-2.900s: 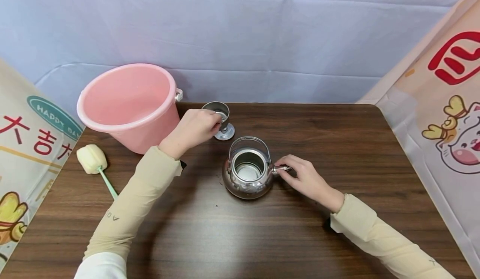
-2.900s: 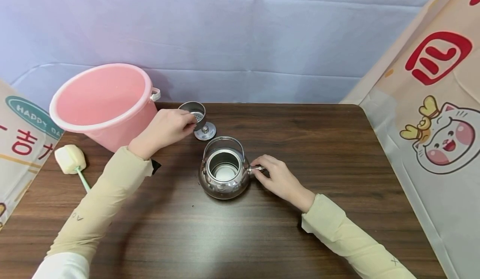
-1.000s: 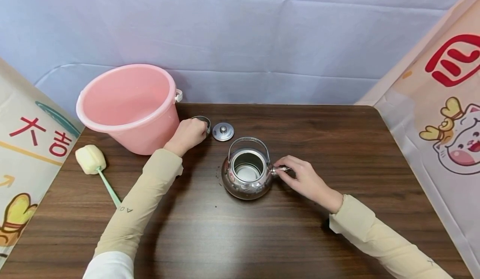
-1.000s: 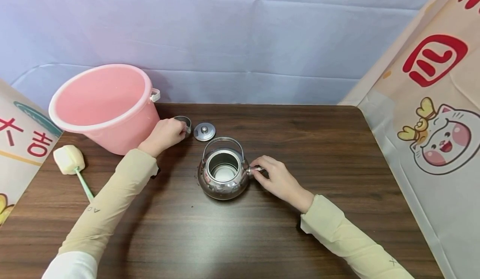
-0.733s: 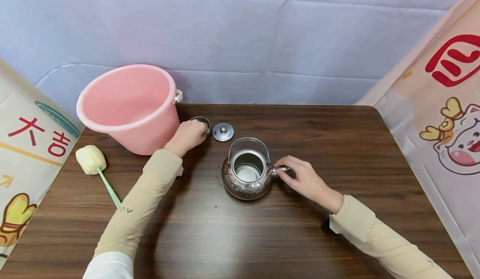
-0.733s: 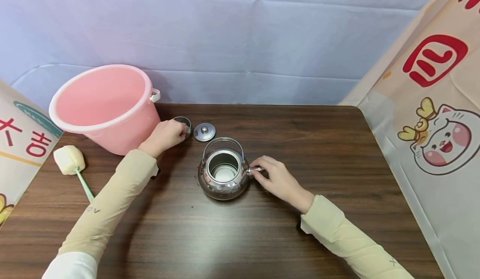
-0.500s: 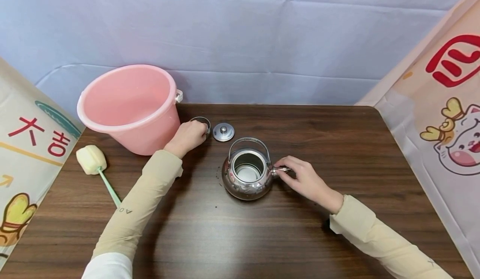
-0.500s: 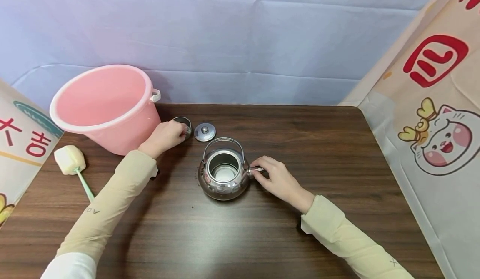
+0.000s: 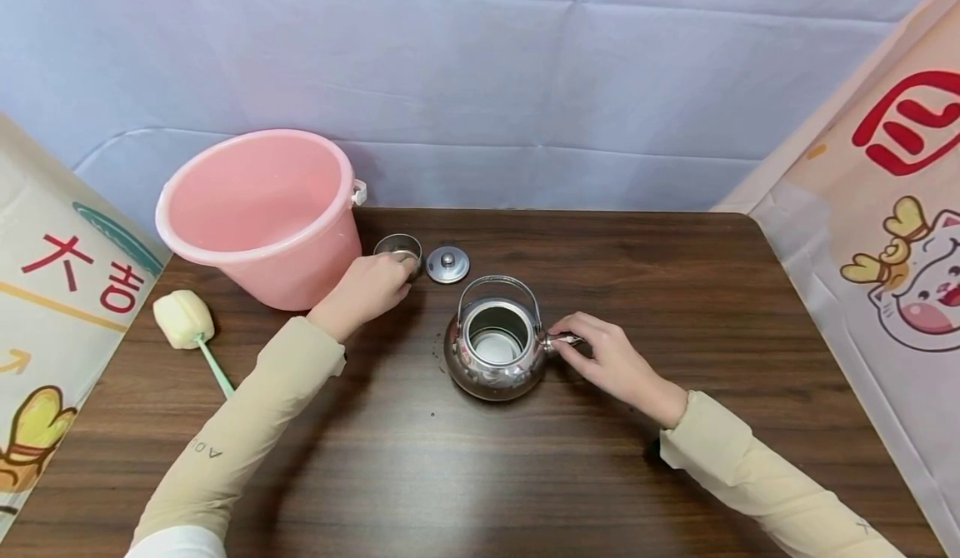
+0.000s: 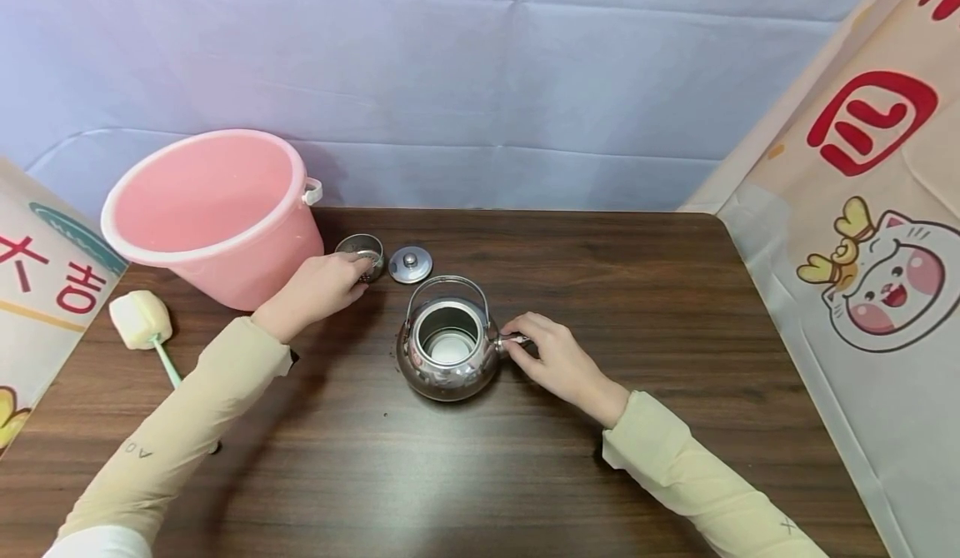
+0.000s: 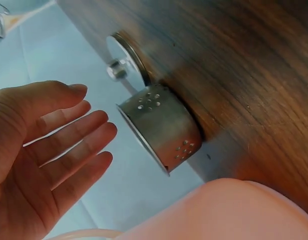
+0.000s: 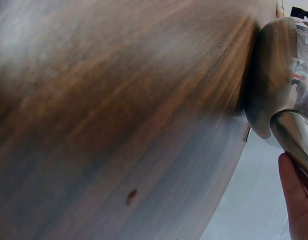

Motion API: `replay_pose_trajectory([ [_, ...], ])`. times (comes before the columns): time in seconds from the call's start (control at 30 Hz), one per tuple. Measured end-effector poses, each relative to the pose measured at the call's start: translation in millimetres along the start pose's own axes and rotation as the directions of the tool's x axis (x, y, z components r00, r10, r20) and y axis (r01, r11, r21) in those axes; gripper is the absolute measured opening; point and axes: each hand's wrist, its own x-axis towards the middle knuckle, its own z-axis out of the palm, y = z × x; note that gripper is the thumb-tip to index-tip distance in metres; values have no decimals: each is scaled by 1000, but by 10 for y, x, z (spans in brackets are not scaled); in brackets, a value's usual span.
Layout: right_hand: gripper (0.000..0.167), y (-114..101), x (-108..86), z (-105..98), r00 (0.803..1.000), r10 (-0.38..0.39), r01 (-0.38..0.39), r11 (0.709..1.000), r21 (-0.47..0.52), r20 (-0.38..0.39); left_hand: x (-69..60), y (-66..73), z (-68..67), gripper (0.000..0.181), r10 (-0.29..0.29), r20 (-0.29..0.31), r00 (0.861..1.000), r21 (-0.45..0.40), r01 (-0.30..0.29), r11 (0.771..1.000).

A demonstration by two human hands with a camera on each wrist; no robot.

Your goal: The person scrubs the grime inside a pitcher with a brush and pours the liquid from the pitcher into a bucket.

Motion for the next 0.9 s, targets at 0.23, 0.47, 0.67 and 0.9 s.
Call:
replay_pose_trajectory([
  [0.23,13,15,-9,-5,1000,6,-6,1000,-7,4,-170,65,-65,10,52,-50,997,11,-51,999],
  [0.47,14,32,-15,-5,1000,-4,4,1000,-1,-3,-354,114,-122,14,84,-91,992,7,-84,996],
  [0.67,14,30,-7,-2,1000,-13,13,1000,-1,-12,-513,108,-179,18,66,-101,993,15,-65,998],
  [0.9,13,25,-1,4,1000,-5,5,1000,-2,3,-725,81,-232,22,18,-141,990,-13,-20,1000],
])
